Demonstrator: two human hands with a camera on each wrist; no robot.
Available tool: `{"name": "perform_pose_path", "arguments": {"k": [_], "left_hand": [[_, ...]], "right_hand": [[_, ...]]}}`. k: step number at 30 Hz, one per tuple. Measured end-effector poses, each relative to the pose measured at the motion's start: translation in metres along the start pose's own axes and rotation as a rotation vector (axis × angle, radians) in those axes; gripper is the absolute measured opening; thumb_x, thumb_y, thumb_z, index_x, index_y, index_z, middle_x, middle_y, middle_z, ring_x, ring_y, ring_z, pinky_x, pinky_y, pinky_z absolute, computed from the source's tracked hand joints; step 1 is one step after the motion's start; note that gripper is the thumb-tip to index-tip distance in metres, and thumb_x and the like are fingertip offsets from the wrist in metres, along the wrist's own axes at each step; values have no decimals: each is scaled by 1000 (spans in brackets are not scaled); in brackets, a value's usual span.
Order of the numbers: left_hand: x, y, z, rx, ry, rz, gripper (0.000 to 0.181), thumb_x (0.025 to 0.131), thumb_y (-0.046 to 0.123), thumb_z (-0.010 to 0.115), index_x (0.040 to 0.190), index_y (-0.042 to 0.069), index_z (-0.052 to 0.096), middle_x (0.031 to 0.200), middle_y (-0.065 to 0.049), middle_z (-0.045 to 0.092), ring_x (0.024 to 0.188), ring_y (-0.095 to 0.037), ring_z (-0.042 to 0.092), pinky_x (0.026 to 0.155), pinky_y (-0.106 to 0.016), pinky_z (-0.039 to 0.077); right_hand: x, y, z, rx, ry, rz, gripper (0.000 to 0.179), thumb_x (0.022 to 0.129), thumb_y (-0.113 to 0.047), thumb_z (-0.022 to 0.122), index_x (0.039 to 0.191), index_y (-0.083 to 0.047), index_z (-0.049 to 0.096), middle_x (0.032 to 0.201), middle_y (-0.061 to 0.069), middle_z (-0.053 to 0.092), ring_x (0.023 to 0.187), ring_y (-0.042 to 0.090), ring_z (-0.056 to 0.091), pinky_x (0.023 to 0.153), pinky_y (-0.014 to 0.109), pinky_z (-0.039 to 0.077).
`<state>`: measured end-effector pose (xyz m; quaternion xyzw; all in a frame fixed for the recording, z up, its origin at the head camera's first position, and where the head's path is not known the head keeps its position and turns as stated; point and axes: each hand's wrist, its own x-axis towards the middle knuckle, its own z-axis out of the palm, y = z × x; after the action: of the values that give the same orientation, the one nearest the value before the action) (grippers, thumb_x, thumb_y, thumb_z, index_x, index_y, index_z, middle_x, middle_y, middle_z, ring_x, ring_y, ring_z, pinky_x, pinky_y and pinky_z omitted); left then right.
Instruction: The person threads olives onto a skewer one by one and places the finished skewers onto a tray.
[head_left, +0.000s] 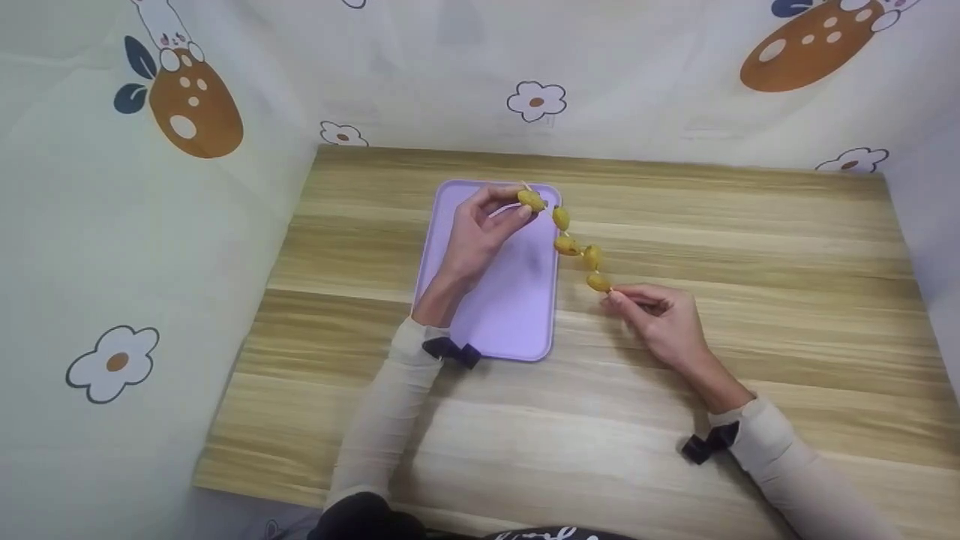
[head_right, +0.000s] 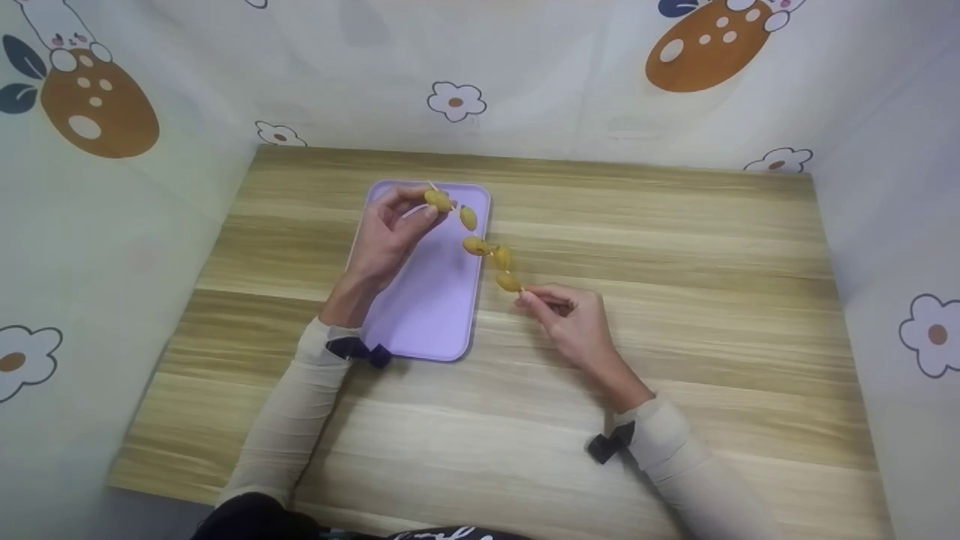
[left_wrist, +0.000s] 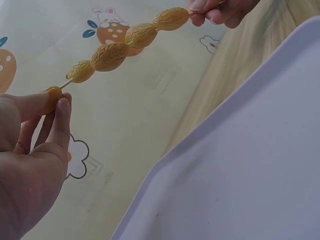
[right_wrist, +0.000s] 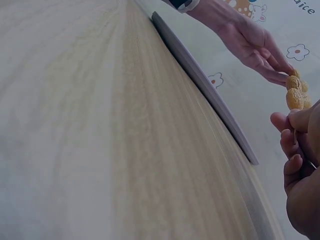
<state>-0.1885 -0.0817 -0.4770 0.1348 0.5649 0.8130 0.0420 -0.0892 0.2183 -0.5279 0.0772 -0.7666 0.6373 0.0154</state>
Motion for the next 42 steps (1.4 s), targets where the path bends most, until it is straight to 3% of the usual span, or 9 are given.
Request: {"name": "perform_pose_path", "arguments": {"k": [8, 14, 21, 28, 32, 38, 42], "left_hand": [[0, -1, 3, -14, 0, -3, 31, 98, -6, 75, 127, -5, 65, 124, -19, 71, 116, -34, 75, 109, -47, 62], [0, -1, 5, -19, -14, 1, 31, 98, -5, 75, 128, -5, 65, 124, -19, 71, 114, -28, 76, 111, -50, 60], [0, -2, 5, -13, -7, -11, 32, 98, -5, 75, 129, -5, 65, 124, -19, 71, 113, -28, 76, 110, -47, 62], [0, -2, 4, 34, -8, -18, 33, 99, -3, 75, 130, -3, 65, 126, -19, 71, 117, -30, 75, 109, -44, 62], [1, -3, 4, 54, -6, 2, 36, 99, 0, 76, 133, -3, 63, 128, -19, 70, 117, -31, 75, 109, -45, 62], [2, -6, 5, 53, 14, 32, 36, 100, 0, 76, 134, -4, 64, 130, -18, 70, 114, -29, 76, 108, -45, 63], [1, -5, 6, 73, 3, 49, 35, 100, 1, 75, 134, -3, 64, 130, -18, 69, 114, -30, 76, 107, -46, 63]], "right_hand": [[-1, 0, 0, 6, -27, -17, 11, 99, -6, 79, 109, -5, 84, 98, 14, 84, 89, 13, 83, 67, 19, 63], [-1, 0, 0, 25, -42, -20, 11, 100, -6, 78, 110, -5, 84, 98, 15, 84, 90, 17, 84, 67, 22, 64], [-1, -1, 1, 20, -30, -10, 11, 99, -8, 80, 109, -5, 84, 98, 15, 84, 90, 13, 83, 75, 21, 66], [0, 0, 1, 15, -56, 10, 12, 98, -10, 81, 109, -5, 84, 98, 16, 84, 81, 19, 82, 63, 20, 62], [1, -1, 1, 15, -103, 32, 14, 100, -12, 80, 112, -6, 83, 99, 17, 84, 71, 23, 78, 58, 22, 60], [1, -1, 2, -26, -235, 39, 22, 104, -10, 73, 123, -2, 78, 107, 20, 83, 79, 21, 78, 64, 25, 64], [0, -2, 5, -32, -300, 60, 27, 103, -8, 73, 130, 1, 75, 103, 19, 83, 82, 23, 80, 69, 27, 67]]}}
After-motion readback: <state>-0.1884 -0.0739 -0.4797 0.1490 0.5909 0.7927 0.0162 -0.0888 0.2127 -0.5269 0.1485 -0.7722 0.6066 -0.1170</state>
